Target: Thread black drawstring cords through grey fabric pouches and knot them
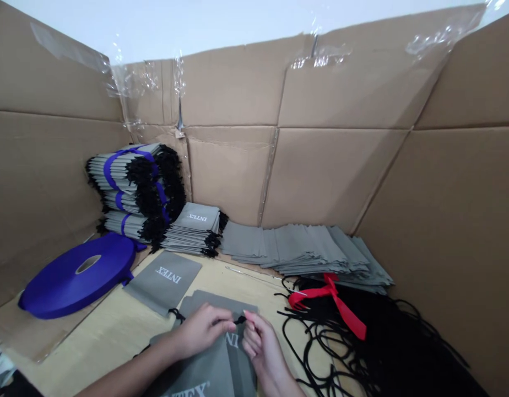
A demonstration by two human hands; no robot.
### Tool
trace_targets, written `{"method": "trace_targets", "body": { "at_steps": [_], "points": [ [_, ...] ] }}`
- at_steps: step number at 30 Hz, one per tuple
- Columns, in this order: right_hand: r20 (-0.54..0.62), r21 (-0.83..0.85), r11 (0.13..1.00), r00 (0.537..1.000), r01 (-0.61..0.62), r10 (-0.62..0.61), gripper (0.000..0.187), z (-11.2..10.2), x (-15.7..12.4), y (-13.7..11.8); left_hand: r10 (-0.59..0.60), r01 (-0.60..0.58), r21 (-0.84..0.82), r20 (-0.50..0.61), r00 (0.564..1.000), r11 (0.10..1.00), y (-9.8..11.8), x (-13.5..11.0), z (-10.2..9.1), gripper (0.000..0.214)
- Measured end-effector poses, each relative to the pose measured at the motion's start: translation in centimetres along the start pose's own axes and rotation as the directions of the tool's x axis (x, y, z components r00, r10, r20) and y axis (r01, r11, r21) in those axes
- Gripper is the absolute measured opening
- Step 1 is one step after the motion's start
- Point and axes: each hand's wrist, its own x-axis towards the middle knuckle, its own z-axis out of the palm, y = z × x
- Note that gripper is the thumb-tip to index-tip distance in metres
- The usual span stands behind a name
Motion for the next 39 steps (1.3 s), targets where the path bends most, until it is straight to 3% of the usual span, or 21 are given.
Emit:
{"method": "trace_targets", "body": {
  "at_steps": [5, 8, 10, 12, 13, 14, 15, 16, 18, 19, 24, 30, 36, 39],
  "points": [
    [0.013, -0.041, 0.996, 0.997, 0.079, -0.078, 0.042, 0.1, 0.4, 0.3, -0.093, 0.096, -0.06, 0.056, 0.994, 0.994, -0.5, 0.2, -0.3, 0.035],
    [0.011, -0.079, 0.989, 0.992, 0.126, -0.126, 0.039, -0.2, 0.4, 0.5, -0.059, 0.074, -0.12, 0.12, 0.991, 0.99, -0.9, 0.1, -1.3, 0.028],
    [-0.021, -0.145, 0.972, 0.981, 0.186, -0.191, 0.036, -0.8, 0.5, 0.3, -0.016, 0.026, -0.183, 0.059, 0.998, 0.983, -1.5, -0.1, -2.7, 0.03],
    [-0.057, -0.23, 0.945, 0.966, 0.231, -0.251, 0.039, -1.6, 0.7, -0.3, -0.104, 0.071, -0.218, -0.144, 0.984, 0.973, -2.8, -0.6, -4.7, 0.028],
    [-0.07, -0.265, 0.934, 0.961, 0.241, -0.268, 0.041, -2.1, 0.8, -0.7, -0.228, 0.165, -0.22, -0.307, 0.924, 0.962, -3.8, -0.9, -5.9, 0.03],
    [-0.077, -0.289, 0.927, 0.959, 0.241, -0.274, 0.042, -2.6, 0.9, -1.1, -0.397, 0.307, -0.255, -0.515, 0.76, 0.917, -4.9, -1.4, -7.1, 0.032],
    [-0.083, -0.305, 0.921, 0.957, 0.242, -0.278, 0.042, -3.1, 1.0, -1.4, -0.467, 0.375, -0.282, -0.608, 0.642, 0.883, -6.1, -1.9, -8.1, 0.037],
    [-0.09, -0.32, 0.916, 0.955, 0.242, -0.284, 0.041, -3.5, 1.1, -1.7, -0.512, 0.42, -0.31, -0.651, 0.56, 0.853, -7.4, -2.6, -9.1, 0.041],
    [-0.1, -0.343, 0.908, 0.952, 0.242, -0.291, 0.039, -4.0, 1.2, -1.8, -0.592, 0.5, -0.361, -0.669, 0.449, 0.787, -9.7, -3.9, -10.2, 0.048],
    [-0.101, -0.351, 0.905, 0.951, 0.241, -0.292, 0.037, -4.1, 1.2, -1.8, -0.62, 0.528, -0.376, -0.66, 0.424, 0.761, -10.6, -4.5, -10.3, 0.049],
    [-0.065, -0.408, 0.886, 0.962, 0.219, -0.267, 0.031, -4.4, 1.4, -1.0, -0.702, 0.565, -0.45, -0.601, 0.382, 0.692, -13.0, -6.2, -10.5, 0.054],
    [-0.034, -0.477, 0.851, 0.962, 0.221, -0.27, 0.026, -4.6, 1.9, -1.1, -0.739, 0.519, -0.53, -0.535, 0.41, 0.671, -13.2, -8.7, -12.5, 0.044],
    [-0.014, -0.505, 0.83, 0.959, 0.236, -0.282, 0.024, -4.5, 1.6, -1.3, -0.737, 0.564, -0.495, -0.571, 0.362, 0.661, -14.7, -10.4, -10.7, 0.05],
    [-0.011, -0.497, 0.832, 0.958, 0.244, -0.288, 0.026, -4.6, 1.3, -1.5, -0.724, 0.572, -0.471, -0.583, 0.37, 0.672, -15.4, -10.7, -10.1, 0.045]
  ]
}}
